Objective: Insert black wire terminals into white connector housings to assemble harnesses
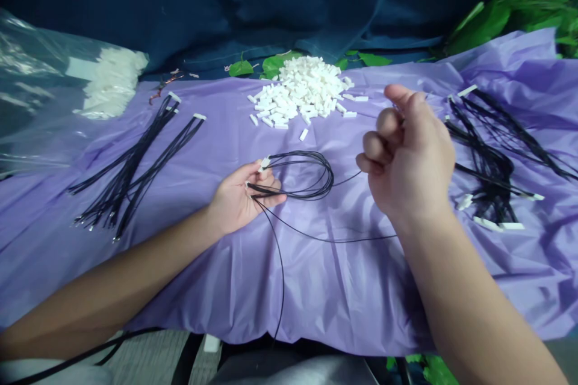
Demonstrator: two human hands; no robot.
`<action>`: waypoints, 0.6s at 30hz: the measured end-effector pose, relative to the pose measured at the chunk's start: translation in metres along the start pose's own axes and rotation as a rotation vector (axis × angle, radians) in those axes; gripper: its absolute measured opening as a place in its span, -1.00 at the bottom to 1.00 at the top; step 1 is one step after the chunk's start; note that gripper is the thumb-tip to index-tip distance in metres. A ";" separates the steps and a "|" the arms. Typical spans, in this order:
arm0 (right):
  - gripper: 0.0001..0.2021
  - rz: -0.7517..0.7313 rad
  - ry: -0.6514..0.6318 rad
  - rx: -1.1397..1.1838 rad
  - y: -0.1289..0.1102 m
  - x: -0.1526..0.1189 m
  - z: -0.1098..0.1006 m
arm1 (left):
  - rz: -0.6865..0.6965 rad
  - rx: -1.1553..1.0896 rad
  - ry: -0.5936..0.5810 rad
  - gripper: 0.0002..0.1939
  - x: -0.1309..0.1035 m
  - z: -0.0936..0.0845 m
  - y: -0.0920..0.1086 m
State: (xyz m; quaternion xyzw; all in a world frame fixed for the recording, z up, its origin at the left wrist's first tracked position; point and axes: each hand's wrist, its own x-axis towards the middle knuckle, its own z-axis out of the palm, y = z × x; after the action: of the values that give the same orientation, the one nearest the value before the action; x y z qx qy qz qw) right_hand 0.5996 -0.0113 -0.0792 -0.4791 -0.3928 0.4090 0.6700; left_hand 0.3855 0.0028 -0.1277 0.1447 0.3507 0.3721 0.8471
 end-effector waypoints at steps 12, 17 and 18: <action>-0.96 -0.290 -0.609 -0.956 0.023 -0.057 0.029 | 0.103 0.204 -0.084 -0.83 0.000 -0.004 -0.010; -0.94 -0.356 -0.570 -0.852 0.025 -0.057 0.029 | 0.110 0.195 -0.079 -0.85 0.000 -0.004 -0.011; -0.94 -0.361 -0.566 -0.828 0.025 -0.057 0.029 | 0.112 0.196 -0.084 -0.85 0.000 -0.004 -0.011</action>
State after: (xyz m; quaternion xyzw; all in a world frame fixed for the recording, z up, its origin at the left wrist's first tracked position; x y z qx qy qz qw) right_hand 0.5483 -0.0494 -0.1038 -0.4990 -0.7630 0.2112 0.3524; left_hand 0.3883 -0.0047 -0.1362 0.2615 0.3410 0.3766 0.8207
